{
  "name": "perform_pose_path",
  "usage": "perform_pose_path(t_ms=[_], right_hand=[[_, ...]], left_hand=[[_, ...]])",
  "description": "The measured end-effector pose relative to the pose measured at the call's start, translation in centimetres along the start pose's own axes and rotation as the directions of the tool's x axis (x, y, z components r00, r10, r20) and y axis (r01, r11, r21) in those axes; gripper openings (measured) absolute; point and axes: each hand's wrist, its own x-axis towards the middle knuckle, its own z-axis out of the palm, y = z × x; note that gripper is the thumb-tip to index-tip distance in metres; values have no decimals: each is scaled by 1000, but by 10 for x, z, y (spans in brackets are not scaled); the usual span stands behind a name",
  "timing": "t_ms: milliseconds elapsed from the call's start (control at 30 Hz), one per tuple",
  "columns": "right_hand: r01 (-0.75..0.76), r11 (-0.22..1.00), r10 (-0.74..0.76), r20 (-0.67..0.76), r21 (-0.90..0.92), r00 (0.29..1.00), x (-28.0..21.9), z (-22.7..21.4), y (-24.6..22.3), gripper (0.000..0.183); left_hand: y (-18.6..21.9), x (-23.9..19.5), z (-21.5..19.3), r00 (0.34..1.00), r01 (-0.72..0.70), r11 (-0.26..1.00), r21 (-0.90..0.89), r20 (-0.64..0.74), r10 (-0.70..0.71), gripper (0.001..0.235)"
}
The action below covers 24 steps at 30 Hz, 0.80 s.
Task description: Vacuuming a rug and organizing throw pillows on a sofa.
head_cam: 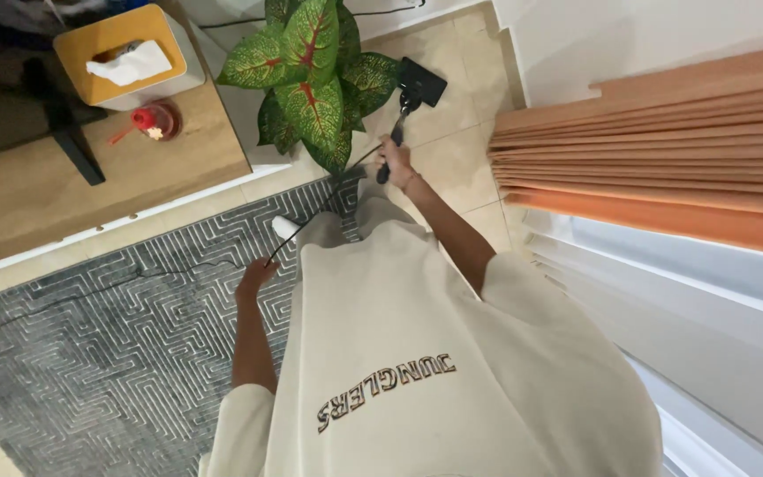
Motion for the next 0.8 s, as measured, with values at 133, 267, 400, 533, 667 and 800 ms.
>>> perform_pose_path(t_ms=[133, 267, 400, 533, 667, 800], right_hand=[[36, 959, -7, 101, -281, 995, -70, -65, -39, 38], [18, 776, -82, -73, -631, 994, -150, -89, -94, 53], [24, 645, -141, -88, -764, 986, -165, -109, -118, 58], [47, 598, -167, -67, -800, 984, -144, -128, -126, 58], [27, 603, -156, -85, -798, 984, -118, -141, -133, 56], [74, 605, -167, -36, -793, 985, -104, -140, -145, 60]], left_hand=[[-8, 2, 1, 999, 1, 999, -37, 39, 0, 51], [-4, 28, 5, 994, 47, 999, -9, 98, -46, 52], [25, 64, 6, 996, -21, 1000, -13, 91, 22, 53], [53, 94, 6, 987, -161, 984, 73, 37, 159, 54], [69, 108, 9, 969, -240, 966, 97, -34, 245, 48], [73, 97, 22, 969, -208, 970, 127, -108, 222, 49]])
